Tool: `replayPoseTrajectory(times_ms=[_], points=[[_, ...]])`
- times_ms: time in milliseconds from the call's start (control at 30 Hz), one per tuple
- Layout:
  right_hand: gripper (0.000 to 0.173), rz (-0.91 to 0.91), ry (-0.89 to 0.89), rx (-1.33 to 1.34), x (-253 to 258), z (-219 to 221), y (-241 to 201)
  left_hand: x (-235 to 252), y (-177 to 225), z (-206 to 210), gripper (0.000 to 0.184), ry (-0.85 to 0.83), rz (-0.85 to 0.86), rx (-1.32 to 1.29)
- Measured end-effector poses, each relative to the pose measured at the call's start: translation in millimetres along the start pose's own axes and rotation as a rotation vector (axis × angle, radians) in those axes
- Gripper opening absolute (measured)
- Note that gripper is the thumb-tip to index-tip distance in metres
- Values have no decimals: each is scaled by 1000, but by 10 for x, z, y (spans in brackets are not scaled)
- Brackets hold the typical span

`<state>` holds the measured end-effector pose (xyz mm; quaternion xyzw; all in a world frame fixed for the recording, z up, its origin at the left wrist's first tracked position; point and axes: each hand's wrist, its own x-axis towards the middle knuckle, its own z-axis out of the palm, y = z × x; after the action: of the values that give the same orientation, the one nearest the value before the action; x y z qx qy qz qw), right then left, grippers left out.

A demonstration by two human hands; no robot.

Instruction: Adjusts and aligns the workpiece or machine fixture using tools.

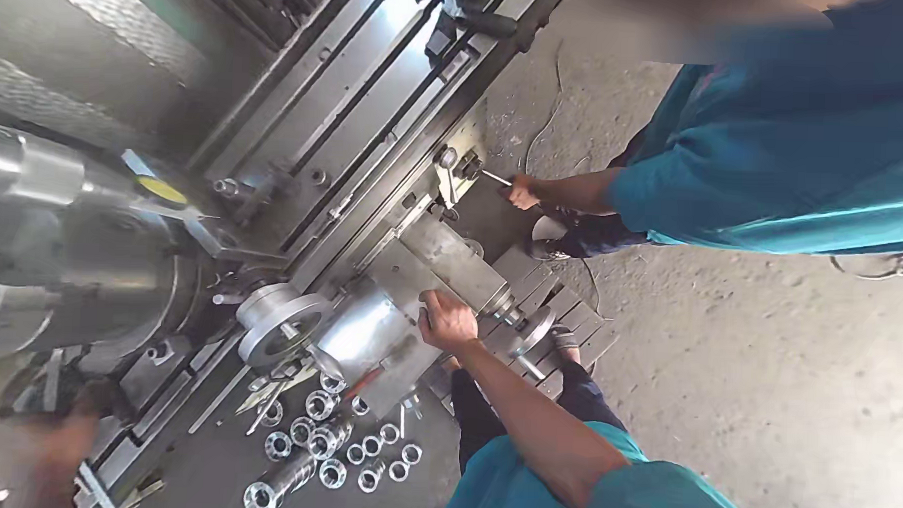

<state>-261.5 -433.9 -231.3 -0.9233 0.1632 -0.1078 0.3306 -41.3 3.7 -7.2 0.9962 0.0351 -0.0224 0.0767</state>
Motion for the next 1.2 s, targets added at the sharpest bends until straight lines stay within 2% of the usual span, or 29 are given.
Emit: replayPoseTrajectory(times_ms=[67, 167, 367, 1200], points=[[31, 44, -45, -11, -2, -70, -20, -106, 145, -17, 66, 1, -22, -3], [35, 70, -97, 11, 21, -108, -97, -55, -12, -38, 67, 24, -77, 78], [31, -33, 70, -31, -7, 10, -23, 7, 161, -103, 65, -52, -212, 202], [29, -57, 116, -49, -27, 56, -5, 0, 197, -139, 62, -87, -234, 248]])
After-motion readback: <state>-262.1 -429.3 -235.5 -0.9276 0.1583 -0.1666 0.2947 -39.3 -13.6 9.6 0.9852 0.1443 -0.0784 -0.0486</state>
